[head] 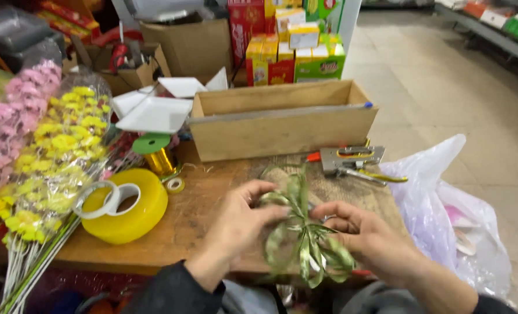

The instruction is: Tying and stapling a green ribbon into a decorative bow on a wooden workbench.

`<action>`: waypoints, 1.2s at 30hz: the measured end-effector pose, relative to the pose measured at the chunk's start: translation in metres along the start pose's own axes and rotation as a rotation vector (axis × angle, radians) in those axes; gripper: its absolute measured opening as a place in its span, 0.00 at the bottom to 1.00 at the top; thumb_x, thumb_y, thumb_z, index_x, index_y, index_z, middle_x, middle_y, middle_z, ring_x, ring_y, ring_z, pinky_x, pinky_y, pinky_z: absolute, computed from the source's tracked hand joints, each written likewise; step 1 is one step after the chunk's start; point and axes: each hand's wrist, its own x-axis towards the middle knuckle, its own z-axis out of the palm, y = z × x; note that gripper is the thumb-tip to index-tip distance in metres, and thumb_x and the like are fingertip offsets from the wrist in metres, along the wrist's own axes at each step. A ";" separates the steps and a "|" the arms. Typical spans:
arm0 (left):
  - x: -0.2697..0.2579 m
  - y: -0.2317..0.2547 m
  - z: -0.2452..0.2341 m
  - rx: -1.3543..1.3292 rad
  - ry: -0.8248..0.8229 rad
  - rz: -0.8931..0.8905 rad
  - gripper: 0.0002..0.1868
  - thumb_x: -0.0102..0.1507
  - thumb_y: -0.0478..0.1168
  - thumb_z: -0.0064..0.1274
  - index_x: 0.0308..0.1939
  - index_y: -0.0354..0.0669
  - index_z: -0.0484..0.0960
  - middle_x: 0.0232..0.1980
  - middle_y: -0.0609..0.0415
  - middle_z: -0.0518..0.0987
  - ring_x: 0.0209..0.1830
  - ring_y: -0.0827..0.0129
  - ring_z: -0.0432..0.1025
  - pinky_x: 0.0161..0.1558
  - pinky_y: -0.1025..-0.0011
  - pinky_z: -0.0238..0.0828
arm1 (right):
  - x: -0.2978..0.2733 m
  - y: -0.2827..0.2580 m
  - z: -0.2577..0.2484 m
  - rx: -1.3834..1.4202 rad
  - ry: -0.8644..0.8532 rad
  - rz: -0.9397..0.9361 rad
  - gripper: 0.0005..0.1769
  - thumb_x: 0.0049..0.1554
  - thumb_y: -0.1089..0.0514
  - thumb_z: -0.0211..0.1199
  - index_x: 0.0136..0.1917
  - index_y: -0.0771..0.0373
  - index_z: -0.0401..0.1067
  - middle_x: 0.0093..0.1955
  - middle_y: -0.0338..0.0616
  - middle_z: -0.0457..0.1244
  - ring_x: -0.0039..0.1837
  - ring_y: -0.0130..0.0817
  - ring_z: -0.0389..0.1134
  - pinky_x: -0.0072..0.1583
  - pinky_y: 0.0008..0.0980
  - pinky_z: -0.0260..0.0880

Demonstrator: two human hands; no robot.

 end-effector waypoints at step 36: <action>0.098 -0.031 0.011 -0.336 0.112 -0.112 0.11 0.53 0.33 0.75 0.29 0.45 0.84 0.36 0.54 0.88 0.37 0.65 0.79 0.45 0.66 0.74 | 0.073 -0.054 0.043 -0.361 0.280 0.037 0.28 0.54 0.67 0.67 0.69 0.57 0.75 0.74 0.39 0.70 0.61 0.35 0.72 0.62 0.40 0.75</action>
